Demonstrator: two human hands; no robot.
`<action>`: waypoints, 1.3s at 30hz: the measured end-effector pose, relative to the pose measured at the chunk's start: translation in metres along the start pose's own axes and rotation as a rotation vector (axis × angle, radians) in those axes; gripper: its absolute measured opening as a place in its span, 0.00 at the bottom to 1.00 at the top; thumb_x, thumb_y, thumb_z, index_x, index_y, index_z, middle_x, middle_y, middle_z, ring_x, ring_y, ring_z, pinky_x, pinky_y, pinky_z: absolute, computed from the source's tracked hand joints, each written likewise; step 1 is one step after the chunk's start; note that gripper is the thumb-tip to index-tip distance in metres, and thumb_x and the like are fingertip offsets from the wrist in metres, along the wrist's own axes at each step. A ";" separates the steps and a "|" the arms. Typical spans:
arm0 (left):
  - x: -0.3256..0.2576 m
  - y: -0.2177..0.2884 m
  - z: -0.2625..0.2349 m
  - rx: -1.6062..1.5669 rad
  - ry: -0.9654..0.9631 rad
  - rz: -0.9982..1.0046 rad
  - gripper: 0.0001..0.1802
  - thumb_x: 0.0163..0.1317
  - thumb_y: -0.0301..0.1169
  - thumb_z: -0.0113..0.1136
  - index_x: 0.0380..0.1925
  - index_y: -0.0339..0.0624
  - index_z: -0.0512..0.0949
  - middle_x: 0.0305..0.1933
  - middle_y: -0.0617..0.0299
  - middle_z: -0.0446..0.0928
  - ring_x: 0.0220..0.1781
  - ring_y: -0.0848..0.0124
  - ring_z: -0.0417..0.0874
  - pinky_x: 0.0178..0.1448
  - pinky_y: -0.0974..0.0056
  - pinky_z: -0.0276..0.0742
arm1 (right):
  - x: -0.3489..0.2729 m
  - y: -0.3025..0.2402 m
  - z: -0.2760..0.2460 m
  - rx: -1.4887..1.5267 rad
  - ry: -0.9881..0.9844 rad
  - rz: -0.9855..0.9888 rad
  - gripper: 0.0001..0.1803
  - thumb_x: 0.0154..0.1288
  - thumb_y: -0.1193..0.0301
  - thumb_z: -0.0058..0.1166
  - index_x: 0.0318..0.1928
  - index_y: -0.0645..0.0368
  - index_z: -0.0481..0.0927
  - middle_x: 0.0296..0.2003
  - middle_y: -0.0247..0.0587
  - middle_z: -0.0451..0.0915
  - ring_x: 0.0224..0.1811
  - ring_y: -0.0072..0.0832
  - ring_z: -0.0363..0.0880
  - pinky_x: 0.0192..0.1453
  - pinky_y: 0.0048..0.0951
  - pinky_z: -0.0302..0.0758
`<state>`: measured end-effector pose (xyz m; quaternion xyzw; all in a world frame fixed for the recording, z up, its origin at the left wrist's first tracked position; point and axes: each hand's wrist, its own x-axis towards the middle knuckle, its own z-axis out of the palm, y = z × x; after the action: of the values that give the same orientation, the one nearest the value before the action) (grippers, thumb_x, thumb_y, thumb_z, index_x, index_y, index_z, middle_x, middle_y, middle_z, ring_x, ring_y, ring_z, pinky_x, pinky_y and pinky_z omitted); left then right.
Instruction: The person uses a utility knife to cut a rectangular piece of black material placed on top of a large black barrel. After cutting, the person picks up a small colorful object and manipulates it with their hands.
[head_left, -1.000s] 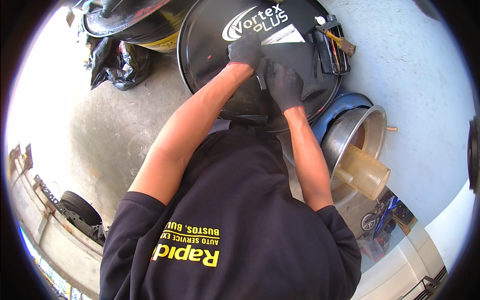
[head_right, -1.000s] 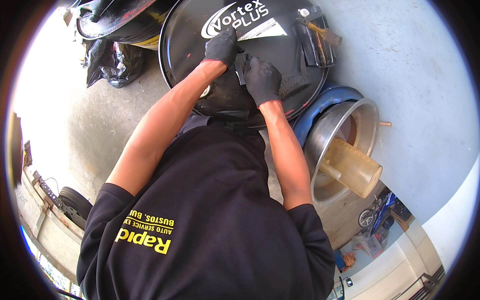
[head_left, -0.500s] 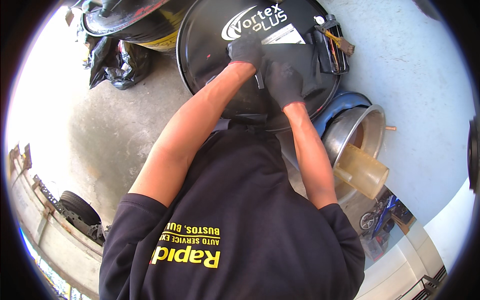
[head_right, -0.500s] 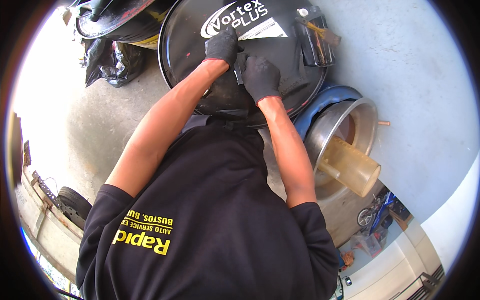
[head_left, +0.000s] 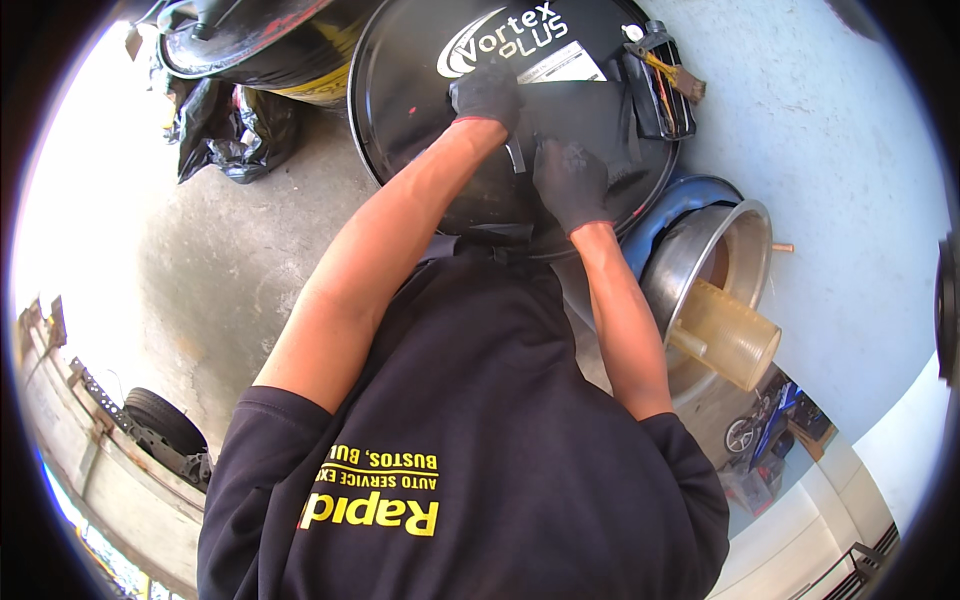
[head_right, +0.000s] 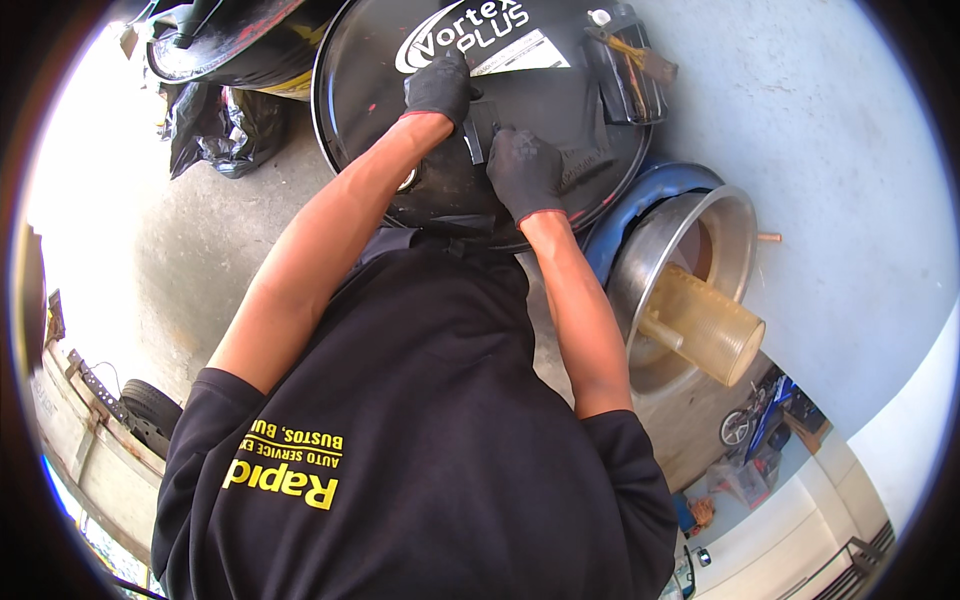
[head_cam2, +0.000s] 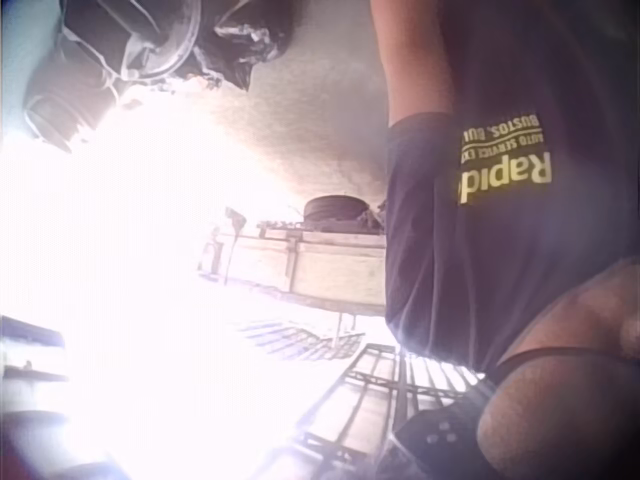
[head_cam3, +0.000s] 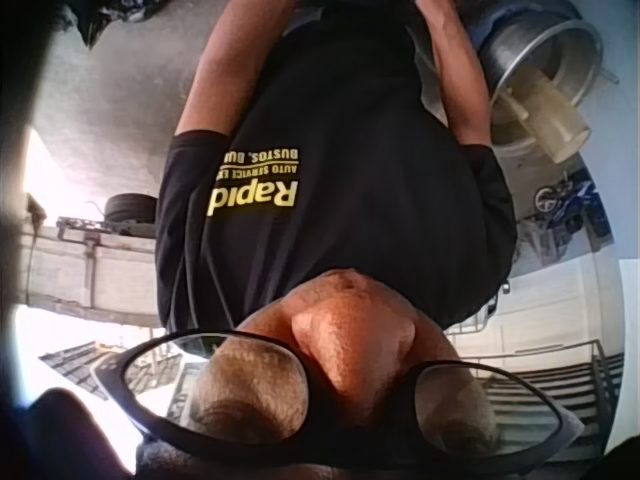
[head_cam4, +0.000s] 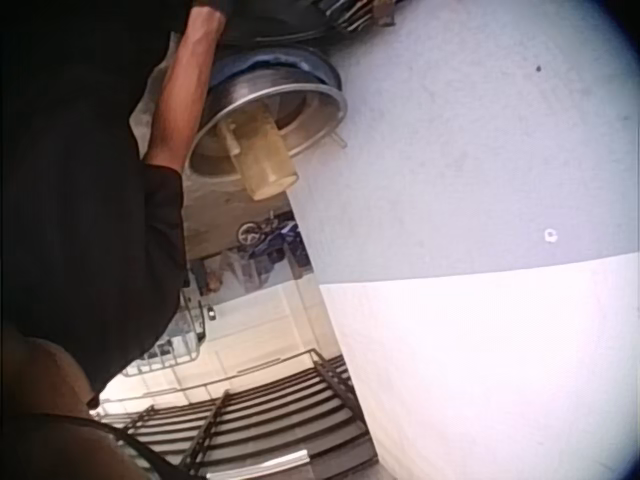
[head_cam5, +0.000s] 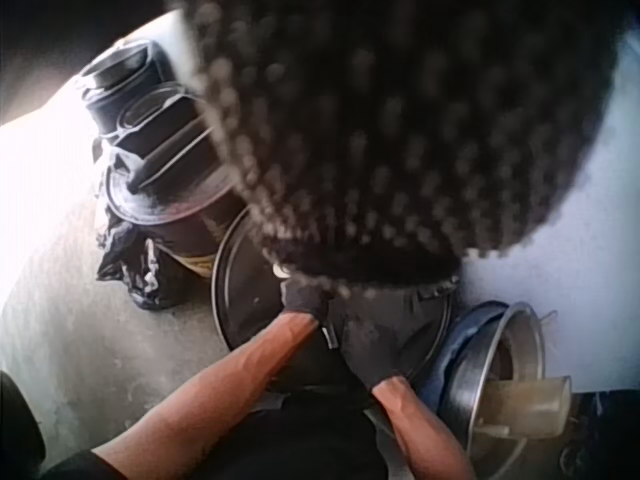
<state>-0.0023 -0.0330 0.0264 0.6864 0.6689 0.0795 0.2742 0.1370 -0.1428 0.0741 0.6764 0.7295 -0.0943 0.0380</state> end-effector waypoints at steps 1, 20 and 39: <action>0.001 0.000 0.001 0.002 -0.004 -0.006 0.31 0.61 0.44 0.77 0.54 0.35 0.77 0.49 0.44 0.88 0.52 0.47 0.90 0.55 0.46 0.84 | -0.003 0.001 0.000 -0.002 0.012 -0.015 0.10 0.69 0.69 0.56 0.38 0.57 0.89 0.34 0.54 0.89 0.38 0.51 0.91 0.43 0.50 0.86; 0.001 -0.002 -0.002 0.043 -0.024 0.048 0.37 0.61 0.45 0.77 0.60 0.31 0.72 0.48 0.41 0.87 0.52 0.46 0.90 0.54 0.46 0.84 | -0.043 0.012 0.007 0.048 0.041 -0.026 0.12 0.72 0.66 0.54 0.35 0.58 0.86 0.30 0.56 0.87 0.34 0.54 0.89 0.40 0.55 0.83; 0.004 -0.008 0.008 -0.002 0.007 0.073 0.33 0.60 0.45 0.77 0.55 0.33 0.74 0.50 0.42 0.86 0.53 0.46 0.89 0.54 0.45 0.83 | 0.018 0.022 -0.004 0.282 0.197 0.006 0.17 0.76 0.57 0.52 0.42 0.55 0.87 0.38 0.52 0.88 0.43 0.55 0.87 0.48 0.55 0.82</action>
<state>-0.0046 -0.0316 0.0150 0.7097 0.6442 0.0927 0.2696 0.1575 -0.1228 0.0724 0.6830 0.7074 -0.1286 -0.1287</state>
